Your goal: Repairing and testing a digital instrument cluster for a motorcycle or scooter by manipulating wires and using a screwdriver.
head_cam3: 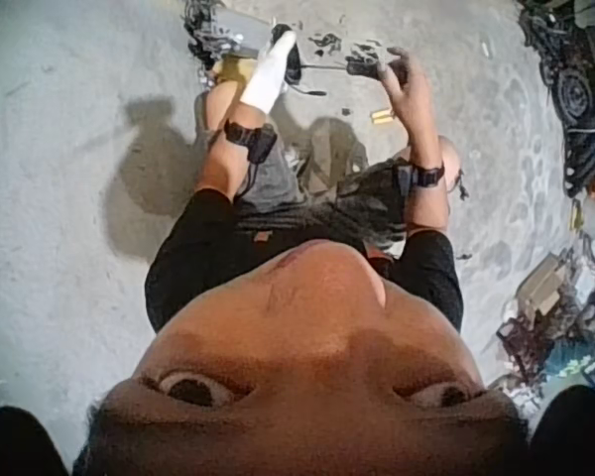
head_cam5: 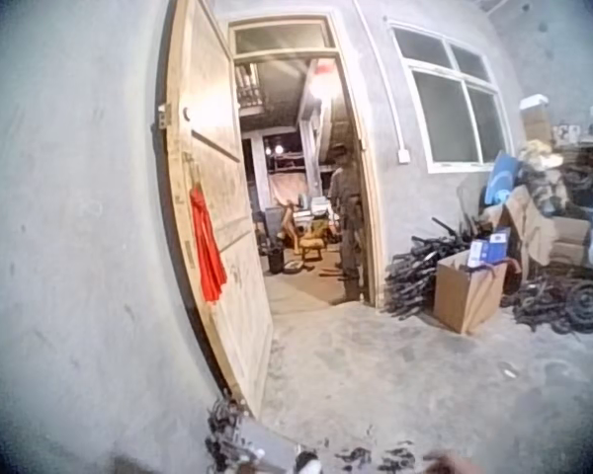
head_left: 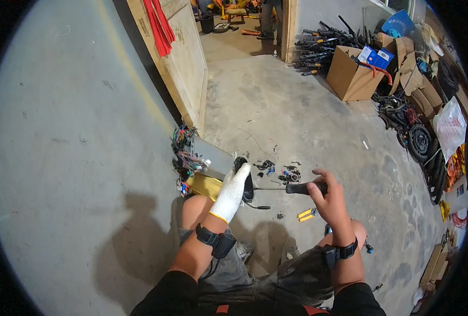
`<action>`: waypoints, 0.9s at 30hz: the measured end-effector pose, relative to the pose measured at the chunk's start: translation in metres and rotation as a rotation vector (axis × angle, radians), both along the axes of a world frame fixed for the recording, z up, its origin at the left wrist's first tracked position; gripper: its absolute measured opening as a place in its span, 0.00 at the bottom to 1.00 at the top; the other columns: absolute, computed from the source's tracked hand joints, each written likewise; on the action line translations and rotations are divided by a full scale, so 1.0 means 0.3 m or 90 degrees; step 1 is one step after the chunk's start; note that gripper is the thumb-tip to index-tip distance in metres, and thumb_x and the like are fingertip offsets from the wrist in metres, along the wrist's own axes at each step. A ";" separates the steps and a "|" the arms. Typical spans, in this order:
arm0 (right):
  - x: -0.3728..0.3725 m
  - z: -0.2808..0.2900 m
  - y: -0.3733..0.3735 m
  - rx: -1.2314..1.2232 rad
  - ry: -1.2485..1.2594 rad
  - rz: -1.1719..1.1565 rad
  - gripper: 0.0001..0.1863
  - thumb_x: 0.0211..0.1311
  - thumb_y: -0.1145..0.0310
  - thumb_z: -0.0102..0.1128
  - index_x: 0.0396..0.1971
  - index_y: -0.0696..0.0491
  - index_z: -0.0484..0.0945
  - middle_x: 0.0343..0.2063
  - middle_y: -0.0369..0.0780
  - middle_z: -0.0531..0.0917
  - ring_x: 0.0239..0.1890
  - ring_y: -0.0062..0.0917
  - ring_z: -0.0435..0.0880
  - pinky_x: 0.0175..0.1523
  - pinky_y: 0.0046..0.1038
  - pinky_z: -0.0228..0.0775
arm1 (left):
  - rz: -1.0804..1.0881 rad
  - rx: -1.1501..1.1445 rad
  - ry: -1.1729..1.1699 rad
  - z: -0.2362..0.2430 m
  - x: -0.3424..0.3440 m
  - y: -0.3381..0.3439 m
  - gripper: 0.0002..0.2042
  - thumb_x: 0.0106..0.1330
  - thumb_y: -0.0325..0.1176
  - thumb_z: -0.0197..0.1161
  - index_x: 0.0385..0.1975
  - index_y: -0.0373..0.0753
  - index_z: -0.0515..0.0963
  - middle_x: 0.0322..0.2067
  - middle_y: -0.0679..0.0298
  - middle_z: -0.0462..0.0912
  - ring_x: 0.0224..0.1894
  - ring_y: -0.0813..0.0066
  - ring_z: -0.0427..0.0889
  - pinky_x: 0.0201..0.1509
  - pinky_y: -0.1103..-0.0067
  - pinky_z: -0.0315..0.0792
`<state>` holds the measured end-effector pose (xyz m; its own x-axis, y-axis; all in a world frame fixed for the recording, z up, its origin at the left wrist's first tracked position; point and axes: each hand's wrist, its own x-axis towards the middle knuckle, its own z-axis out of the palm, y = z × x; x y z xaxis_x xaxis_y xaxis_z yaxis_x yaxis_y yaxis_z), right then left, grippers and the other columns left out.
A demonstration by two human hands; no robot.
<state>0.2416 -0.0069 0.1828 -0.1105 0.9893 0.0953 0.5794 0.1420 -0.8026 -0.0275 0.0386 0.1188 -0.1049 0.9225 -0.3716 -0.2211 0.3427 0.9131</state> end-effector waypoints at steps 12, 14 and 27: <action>0.001 -0.030 0.009 0.173 0.171 0.008 0.19 0.61 0.72 0.68 0.51 0.56 0.75 0.42 0.40 0.83 0.44 0.23 0.81 0.50 0.27 0.73 | 0.026 -0.066 -0.238 -0.035 -0.006 0.028 0.12 0.68 0.48 0.62 0.35 0.46 0.77 0.25 0.63 0.81 0.21 0.69 0.79 0.24 0.74 0.75; -0.006 -0.031 0.008 0.203 0.208 -0.007 0.18 0.60 0.73 0.67 0.49 0.56 0.75 0.42 0.40 0.83 0.44 0.24 0.81 0.51 0.27 0.73 | -0.008 -0.073 -0.296 -0.047 -0.013 0.043 0.14 0.69 0.50 0.59 0.36 0.46 0.77 0.21 0.52 0.83 0.15 0.59 0.81 0.19 0.64 0.78; -0.043 -0.032 0.023 0.129 0.358 -0.017 0.05 0.68 0.76 0.55 0.40 0.58 0.77 0.37 0.39 0.82 0.33 0.19 0.81 0.37 0.21 0.72 | -0.138 -0.099 -0.360 0.039 0.029 -0.003 0.19 0.70 0.55 0.57 0.38 0.42 0.74 0.24 0.52 0.84 0.19 0.57 0.82 0.23 0.64 0.80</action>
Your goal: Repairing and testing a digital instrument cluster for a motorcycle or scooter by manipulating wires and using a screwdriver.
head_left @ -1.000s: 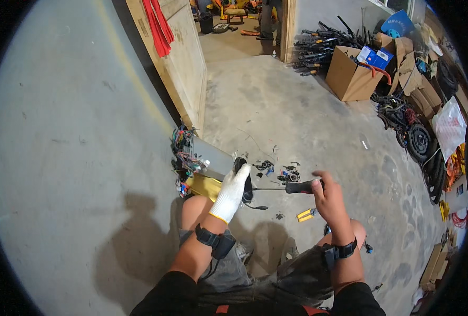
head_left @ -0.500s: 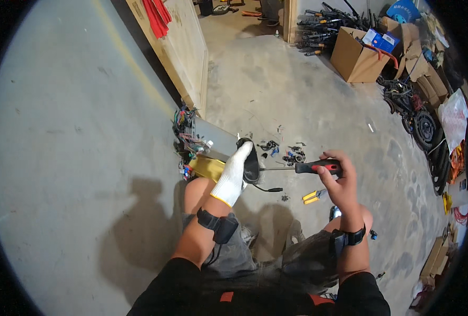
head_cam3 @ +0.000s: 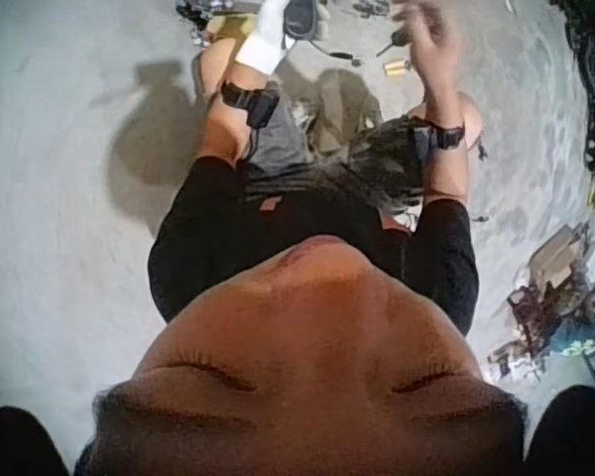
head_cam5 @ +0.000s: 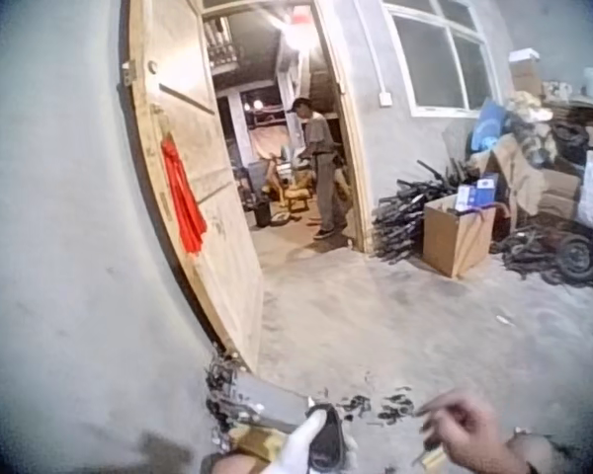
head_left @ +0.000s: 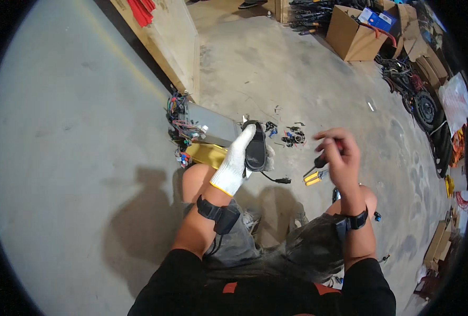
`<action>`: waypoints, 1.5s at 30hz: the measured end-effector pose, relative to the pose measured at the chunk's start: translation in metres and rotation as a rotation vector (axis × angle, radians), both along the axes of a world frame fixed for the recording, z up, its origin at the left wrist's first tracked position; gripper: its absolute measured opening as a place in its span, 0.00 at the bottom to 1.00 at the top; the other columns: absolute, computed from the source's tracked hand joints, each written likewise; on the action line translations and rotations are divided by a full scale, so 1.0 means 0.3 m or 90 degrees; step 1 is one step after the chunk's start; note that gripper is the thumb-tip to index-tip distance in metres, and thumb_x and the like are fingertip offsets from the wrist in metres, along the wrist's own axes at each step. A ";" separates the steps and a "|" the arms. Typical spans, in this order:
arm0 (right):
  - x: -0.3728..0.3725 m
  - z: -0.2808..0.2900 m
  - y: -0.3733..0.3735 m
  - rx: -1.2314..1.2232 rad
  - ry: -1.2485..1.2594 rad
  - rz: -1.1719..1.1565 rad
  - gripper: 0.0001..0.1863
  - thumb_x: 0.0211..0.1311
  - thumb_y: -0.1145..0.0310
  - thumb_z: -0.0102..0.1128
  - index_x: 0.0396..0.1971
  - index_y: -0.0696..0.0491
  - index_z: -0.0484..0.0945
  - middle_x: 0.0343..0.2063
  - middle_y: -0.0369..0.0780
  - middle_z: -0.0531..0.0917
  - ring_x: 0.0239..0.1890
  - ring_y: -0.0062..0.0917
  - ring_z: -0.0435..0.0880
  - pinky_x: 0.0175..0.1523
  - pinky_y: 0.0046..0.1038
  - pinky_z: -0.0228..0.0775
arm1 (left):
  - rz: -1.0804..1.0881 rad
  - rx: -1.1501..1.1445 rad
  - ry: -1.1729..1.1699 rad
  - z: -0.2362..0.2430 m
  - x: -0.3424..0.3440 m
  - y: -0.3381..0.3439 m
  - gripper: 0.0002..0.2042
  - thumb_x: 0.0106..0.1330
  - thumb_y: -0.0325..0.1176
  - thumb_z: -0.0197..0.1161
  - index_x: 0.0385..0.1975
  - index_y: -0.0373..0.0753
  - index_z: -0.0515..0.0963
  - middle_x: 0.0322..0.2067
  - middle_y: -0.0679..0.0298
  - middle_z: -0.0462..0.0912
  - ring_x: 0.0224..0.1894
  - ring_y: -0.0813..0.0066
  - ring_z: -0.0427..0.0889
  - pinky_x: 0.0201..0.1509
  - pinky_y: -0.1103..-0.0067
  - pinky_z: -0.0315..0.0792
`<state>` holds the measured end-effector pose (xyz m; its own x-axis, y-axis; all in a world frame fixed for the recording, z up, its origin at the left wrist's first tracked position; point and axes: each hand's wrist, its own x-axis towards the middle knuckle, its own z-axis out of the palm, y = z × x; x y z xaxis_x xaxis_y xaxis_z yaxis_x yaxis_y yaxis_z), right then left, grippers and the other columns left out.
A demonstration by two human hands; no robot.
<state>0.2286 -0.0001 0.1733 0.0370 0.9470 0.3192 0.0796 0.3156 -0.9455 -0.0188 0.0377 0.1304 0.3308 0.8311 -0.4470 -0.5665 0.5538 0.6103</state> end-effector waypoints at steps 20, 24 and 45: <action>-0.134 -0.111 0.032 0.195 -0.476 0.130 0.06 0.54 0.72 0.69 0.33 0.51 0.83 0.27 0.39 0.80 0.31 0.35 0.82 0.35 0.35 0.76 | 0.010 0.069 0.128 -0.082 0.055 -0.008 0.13 0.72 0.48 0.58 0.40 0.45 0.77 0.29 0.70 0.78 0.27 0.76 0.80 0.28 0.76 0.76; -0.134 -0.111 0.027 0.183 -0.520 0.155 0.07 0.57 0.68 0.65 0.34 0.53 0.82 0.29 0.41 0.79 0.32 0.39 0.82 0.36 0.37 0.77 | 0.008 0.068 0.179 -0.067 0.056 -0.012 0.14 0.71 0.49 0.59 0.39 0.45 0.77 0.29 0.70 0.78 0.27 0.78 0.79 0.27 0.79 0.75; -0.037 -0.128 0.078 -0.160 -0.345 0.053 0.15 0.62 0.63 0.62 0.32 0.62 0.80 0.21 0.46 0.83 0.24 0.27 0.82 0.31 0.31 0.74 | 0.065 0.092 0.230 -0.031 0.030 0.000 0.17 0.70 0.53 0.59 0.35 0.43 0.77 0.27 0.69 0.79 0.27 0.77 0.80 0.29 0.78 0.74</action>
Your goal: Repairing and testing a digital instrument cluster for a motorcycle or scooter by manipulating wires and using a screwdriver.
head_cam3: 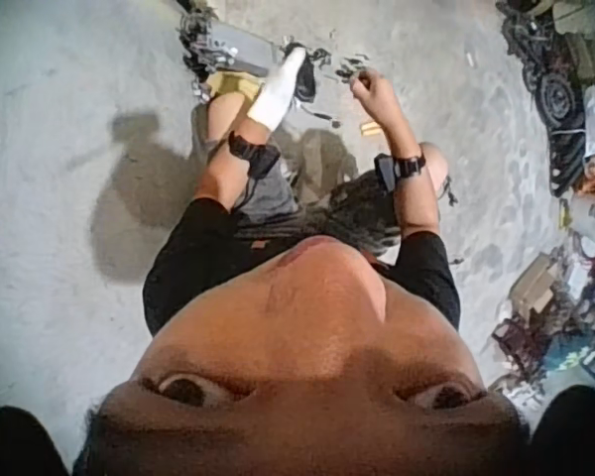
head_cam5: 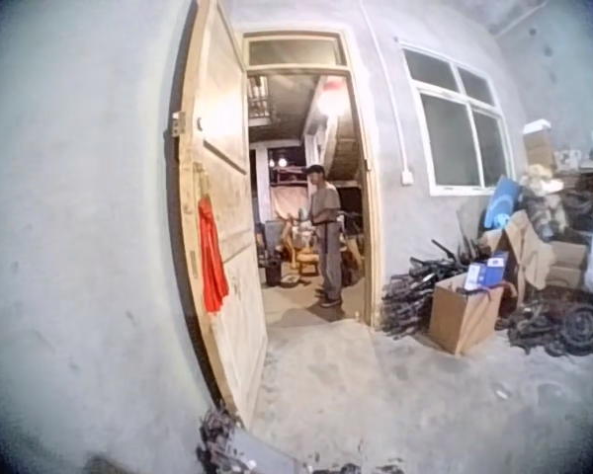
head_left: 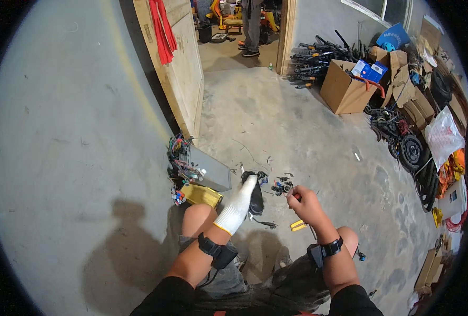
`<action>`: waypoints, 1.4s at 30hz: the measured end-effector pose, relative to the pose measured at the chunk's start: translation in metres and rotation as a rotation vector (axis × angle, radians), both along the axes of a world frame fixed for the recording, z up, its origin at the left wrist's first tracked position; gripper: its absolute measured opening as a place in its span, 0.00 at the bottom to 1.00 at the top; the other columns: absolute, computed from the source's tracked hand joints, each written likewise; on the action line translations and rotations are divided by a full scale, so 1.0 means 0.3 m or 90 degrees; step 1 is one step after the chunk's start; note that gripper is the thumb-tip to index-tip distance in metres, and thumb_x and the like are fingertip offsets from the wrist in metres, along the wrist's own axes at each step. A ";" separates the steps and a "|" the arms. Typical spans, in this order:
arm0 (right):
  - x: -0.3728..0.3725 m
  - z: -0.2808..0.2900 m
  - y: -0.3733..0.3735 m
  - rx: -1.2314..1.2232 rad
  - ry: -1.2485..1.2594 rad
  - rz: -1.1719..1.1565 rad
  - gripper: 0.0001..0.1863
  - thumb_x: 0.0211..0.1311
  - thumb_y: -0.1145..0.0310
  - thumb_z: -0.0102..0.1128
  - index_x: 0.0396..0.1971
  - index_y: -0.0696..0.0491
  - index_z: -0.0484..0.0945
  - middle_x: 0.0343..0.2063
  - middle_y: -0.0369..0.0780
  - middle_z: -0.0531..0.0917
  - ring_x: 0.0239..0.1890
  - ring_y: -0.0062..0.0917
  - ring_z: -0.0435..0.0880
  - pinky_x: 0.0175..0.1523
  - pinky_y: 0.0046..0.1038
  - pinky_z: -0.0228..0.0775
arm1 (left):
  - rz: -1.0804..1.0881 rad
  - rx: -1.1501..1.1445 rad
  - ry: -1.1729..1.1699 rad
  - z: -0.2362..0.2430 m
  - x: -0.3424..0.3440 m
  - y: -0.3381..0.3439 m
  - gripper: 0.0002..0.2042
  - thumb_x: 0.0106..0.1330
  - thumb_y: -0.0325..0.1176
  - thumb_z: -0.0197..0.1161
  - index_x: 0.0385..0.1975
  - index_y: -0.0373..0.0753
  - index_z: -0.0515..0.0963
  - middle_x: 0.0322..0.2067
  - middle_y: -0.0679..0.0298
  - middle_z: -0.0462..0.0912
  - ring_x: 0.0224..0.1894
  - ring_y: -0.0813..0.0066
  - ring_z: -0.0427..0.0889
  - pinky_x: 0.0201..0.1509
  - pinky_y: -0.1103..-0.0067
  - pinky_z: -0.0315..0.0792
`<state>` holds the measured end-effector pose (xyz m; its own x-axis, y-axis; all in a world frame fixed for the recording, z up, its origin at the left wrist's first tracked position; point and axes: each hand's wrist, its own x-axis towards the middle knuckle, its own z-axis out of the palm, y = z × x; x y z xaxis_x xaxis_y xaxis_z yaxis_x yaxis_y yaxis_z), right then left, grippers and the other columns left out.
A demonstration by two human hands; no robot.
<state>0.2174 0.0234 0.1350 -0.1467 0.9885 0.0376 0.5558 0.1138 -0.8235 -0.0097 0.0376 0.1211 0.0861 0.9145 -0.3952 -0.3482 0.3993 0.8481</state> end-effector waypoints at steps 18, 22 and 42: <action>0.145 -1.310 -0.084 -0.568 0.344 -0.458 0.11 0.64 0.67 0.58 0.26 0.59 0.75 0.19 0.43 0.77 0.18 0.31 0.77 0.23 0.34 0.71 | 0.209 -0.065 -0.302 0.040 -0.171 0.007 0.18 0.71 0.50 0.57 0.44 0.40 0.72 0.31 0.49 0.83 0.28 0.56 0.85 0.33 0.63 0.84; 0.145 -1.446 -0.156 -0.669 0.385 -0.465 0.12 0.67 0.66 0.56 0.25 0.56 0.75 0.19 0.41 0.76 0.18 0.32 0.76 0.24 0.34 0.71 | 0.217 -0.060 -0.291 0.038 -0.214 -0.046 0.18 0.70 0.47 0.61 0.46 0.38 0.70 0.34 0.50 0.82 0.30 0.57 0.85 0.35 0.65 0.84; 0.162 -0.449 0.320 -0.428 0.419 -0.285 0.14 0.65 0.69 0.62 0.41 0.59 0.68 0.36 0.43 0.73 0.38 0.36 0.82 0.42 0.44 0.82 | 0.111 -0.050 -0.378 0.079 -0.181 -0.008 0.10 0.65 0.35 0.61 0.44 0.40 0.78 0.35 0.55 0.85 0.35 0.59 0.86 0.40 0.65 0.83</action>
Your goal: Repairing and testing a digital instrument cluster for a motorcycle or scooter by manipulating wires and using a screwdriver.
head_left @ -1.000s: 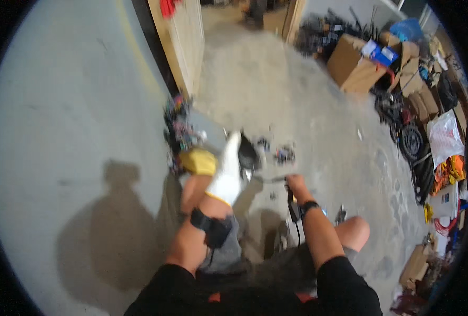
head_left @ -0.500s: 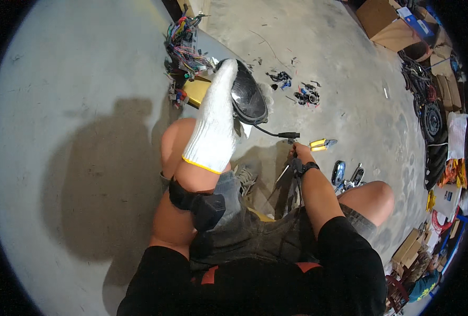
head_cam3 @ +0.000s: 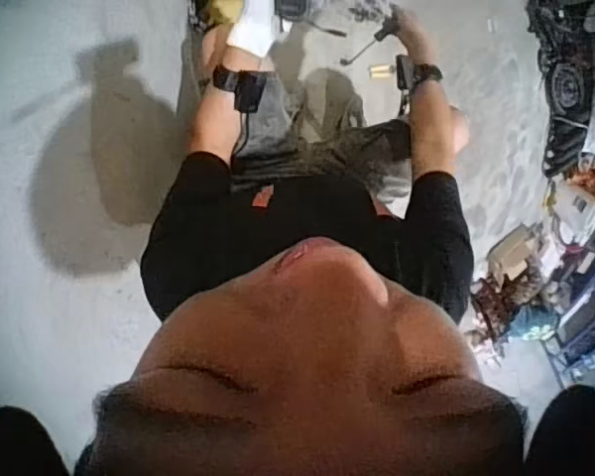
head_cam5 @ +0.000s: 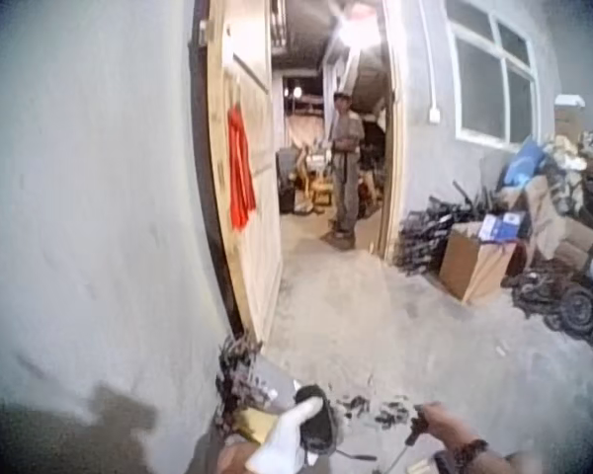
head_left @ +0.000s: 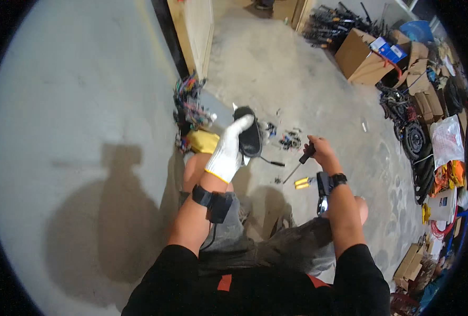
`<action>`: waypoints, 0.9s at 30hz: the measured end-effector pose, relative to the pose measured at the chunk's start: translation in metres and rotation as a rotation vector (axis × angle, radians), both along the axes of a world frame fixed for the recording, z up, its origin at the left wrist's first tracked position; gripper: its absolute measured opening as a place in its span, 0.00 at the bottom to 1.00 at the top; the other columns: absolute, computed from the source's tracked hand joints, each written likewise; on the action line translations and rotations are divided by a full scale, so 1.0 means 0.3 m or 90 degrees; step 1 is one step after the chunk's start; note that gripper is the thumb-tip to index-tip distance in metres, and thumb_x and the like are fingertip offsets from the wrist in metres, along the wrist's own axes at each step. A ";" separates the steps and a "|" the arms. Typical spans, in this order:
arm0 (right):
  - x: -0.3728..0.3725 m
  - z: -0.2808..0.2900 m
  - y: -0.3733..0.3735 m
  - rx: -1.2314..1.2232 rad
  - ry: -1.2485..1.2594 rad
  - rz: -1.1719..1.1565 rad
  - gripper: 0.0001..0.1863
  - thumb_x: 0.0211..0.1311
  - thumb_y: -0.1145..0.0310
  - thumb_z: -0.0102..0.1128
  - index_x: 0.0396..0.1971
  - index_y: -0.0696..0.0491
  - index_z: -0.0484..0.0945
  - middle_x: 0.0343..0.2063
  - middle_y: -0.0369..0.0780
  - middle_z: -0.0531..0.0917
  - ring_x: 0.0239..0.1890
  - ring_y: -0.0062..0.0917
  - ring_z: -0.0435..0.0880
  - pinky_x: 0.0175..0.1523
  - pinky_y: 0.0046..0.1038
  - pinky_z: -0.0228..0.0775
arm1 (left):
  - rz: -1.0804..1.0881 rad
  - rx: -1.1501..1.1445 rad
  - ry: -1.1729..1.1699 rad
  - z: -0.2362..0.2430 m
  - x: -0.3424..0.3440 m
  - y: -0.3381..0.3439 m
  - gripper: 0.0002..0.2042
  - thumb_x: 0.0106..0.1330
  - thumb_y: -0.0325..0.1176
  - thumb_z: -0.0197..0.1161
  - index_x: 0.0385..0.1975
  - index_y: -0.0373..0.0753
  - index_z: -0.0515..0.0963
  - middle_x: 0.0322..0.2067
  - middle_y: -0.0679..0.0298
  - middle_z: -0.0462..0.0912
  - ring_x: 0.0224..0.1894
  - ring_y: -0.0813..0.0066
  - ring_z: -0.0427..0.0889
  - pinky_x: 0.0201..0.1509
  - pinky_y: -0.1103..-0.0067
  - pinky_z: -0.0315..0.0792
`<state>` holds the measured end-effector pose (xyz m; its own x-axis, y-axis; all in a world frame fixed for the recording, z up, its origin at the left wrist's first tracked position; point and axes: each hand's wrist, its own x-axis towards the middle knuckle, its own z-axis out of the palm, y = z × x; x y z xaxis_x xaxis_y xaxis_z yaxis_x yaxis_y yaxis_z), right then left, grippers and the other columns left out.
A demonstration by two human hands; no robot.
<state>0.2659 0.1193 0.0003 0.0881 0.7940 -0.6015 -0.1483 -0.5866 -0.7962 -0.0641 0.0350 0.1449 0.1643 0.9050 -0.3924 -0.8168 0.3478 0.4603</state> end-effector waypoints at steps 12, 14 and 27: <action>-0.159 0.590 -0.300 0.604 -0.104 -0.027 0.11 0.73 0.75 0.52 0.49 0.58 0.63 0.42 0.42 0.75 0.49 0.33 0.85 0.53 0.31 0.78 | -0.129 0.213 0.020 -0.008 0.092 -0.017 0.28 0.58 0.24 0.61 0.62 0.40 0.68 0.50 0.54 0.80 0.51 0.53 0.83 0.58 0.61 0.77; -0.155 0.574 -0.312 0.705 -0.071 -0.055 0.08 0.73 0.76 0.50 0.47 0.57 0.63 0.43 0.42 0.74 0.47 0.34 0.85 0.54 0.36 0.78 | -0.122 0.218 0.047 -0.015 0.092 -0.027 0.26 0.58 0.23 0.60 0.60 0.39 0.68 0.49 0.53 0.81 0.50 0.55 0.83 0.56 0.62 0.78; -0.183 0.570 -0.350 0.991 -0.037 -0.017 0.09 0.72 0.76 0.50 0.47 0.54 0.61 0.44 0.43 0.68 0.50 0.40 0.82 0.58 0.49 0.76 | -0.066 0.141 0.182 0.018 0.113 -0.045 0.19 0.56 0.22 0.63 0.50 0.38 0.74 0.39 0.61 0.80 0.41 0.66 0.83 0.47 0.71 0.78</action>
<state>0.2110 0.0145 0.1714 0.1044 0.6069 0.7879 -0.0929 0.7947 -0.5998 -0.0303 0.0214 0.1502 0.1718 0.9572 -0.2330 -0.6096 0.2890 0.7382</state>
